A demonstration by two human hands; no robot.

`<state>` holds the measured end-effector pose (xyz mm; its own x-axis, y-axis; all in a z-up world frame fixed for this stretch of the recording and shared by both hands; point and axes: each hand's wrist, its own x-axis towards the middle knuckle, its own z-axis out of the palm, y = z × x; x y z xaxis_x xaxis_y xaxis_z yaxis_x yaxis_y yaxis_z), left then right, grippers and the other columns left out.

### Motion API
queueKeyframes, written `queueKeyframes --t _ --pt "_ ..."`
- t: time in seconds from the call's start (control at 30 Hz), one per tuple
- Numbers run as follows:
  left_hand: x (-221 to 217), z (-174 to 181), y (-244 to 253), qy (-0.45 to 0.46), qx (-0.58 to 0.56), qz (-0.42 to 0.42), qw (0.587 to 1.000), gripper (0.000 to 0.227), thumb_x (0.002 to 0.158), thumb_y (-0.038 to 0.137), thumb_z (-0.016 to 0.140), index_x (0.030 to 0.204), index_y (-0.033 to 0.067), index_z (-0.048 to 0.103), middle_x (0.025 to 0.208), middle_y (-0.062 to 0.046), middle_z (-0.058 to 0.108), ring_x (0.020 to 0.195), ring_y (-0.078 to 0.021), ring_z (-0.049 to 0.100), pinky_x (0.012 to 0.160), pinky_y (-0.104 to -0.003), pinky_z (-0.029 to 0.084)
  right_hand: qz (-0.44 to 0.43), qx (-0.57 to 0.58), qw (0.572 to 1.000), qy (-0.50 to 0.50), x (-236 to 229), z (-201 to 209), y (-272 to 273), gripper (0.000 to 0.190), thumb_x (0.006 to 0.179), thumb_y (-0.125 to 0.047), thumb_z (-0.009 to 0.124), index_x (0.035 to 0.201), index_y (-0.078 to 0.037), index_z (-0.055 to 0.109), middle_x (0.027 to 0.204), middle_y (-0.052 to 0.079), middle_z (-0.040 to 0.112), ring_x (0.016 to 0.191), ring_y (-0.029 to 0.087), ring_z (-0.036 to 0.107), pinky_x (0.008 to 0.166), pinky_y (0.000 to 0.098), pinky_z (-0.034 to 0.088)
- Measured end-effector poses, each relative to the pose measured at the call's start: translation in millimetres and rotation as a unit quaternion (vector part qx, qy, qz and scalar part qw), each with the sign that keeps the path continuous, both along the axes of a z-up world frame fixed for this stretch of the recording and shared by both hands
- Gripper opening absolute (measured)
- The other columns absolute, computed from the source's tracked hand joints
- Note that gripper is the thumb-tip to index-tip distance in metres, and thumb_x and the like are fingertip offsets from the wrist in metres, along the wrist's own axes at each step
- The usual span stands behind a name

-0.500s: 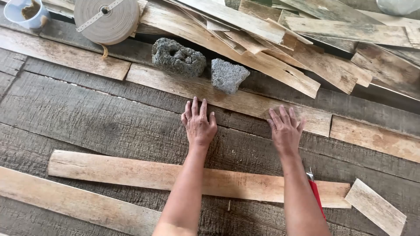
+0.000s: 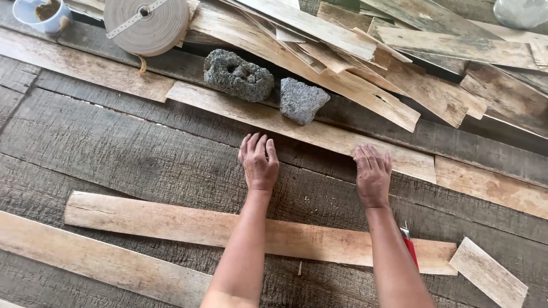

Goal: Trimming thin wooden strips or veneer using a utility knife on a wooden floor.

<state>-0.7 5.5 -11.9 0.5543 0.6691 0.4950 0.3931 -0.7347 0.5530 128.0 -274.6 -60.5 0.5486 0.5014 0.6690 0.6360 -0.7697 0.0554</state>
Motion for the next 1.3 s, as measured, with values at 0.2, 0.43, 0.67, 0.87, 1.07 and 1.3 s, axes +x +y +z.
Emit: queueKeyframes --t 0.2,0.43,0.67,0.87,1.07,1.3 --pt "10 1 4 -0.169 -0.213 0.038 0.962 0.039 0.1 0.025 0.063 0.133 0.0068 0.05 0.119 -0.024 0.065 0.108 -0.0418 0.068 0.093 -0.05 0.055 0.003 0.013 1.0 0.025 -40 13 -2 0.03 0.104 -0.033 0.06 0.126 -0.016 0.072 0.129 0.004 0.071 0.126 0.02 0.064 0.121 0.0515 0.034" --pt "8 -27 62 -0.232 -0.519 0.111 0.815 0.081 0.084 0.018 0.086 0.147 0.0023 0.038 0.128 -0.031 0.054 0.121 -0.0454 0.061 0.098 -0.062 0.051 0.023 0.037 0.997 0.056 -88 21 -12 0.027 0.103 -0.03 0.062 0.125 -0.019 0.071 0.132 0.0 0.07 0.131 0.019 0.062 0.124 0.0517 0.028" --pt "-28 -28 58 -0.392 -0.689 0.067 0.606 0.052 0.092 0.008 0.071 0.139 0.0197 0.054 0.136 -0.018 0.057 0.121 -0.0359 0.06 0.1 -0.056 0.043 -0.174 0.063 0.968 0.172 -76 34 -41 0.033 0.105 -0.03 0.06 0.136 -0.037 0.066 0.149 0.003 0.058 0.151 0.036 0.036 0.118 0.0628 0.021" --pt "-46 -86 65 -0.452 -0.728 0.019 0.515 0.039 0.085 0.001 0.072 0.117 0.0235 0.07 0.113 -0.008 0.075 0.095 -0.0223 0.074 0.074 -0.022 0.059 -0.422 0.135 0.757 0.48 -63 82 -88 0.075 0.093 -0.055 0.057 0.16 -0.044 0.027 0.165 0.023 0.016 0.148 0.06 0.017 0.111 0.0792 0.021" --pt "-50 -122 77 -0.467 -0.741 0.007 0.482 0.04 0.082 -0.004 0.067 0.116 0.0172 0.071 0.114 -0.012 0.076 0.099 -0.0295 0.076 0.085 -0.039 0.064 -0.414 0.24 0.743 0.469 -46 56 -104 0.067 0.101 -0.06 0.051 0.158 -0.032 0.032 0.16 0.02 0.025 0.143 0.055 0.032 0.108 0.0718 0.032" --pt "-57 -128 82 -0.468 -0.753 0.011 0.463 0.048 0.078 -0.007 0.063 0.12 0.0146 0.071 0.116 -0.016 0.075 0.105 -0.0337 0.075 0.095 -0.047 0.061 -0.413 0.302 0.744 0.429 -38 85 -73 0.057 0.109 -0.05 0.036 0.155 -0.016 0.037 0.156 0.02 0.036 0.144 0.056 0.03 0.121 0.0654 0.018"
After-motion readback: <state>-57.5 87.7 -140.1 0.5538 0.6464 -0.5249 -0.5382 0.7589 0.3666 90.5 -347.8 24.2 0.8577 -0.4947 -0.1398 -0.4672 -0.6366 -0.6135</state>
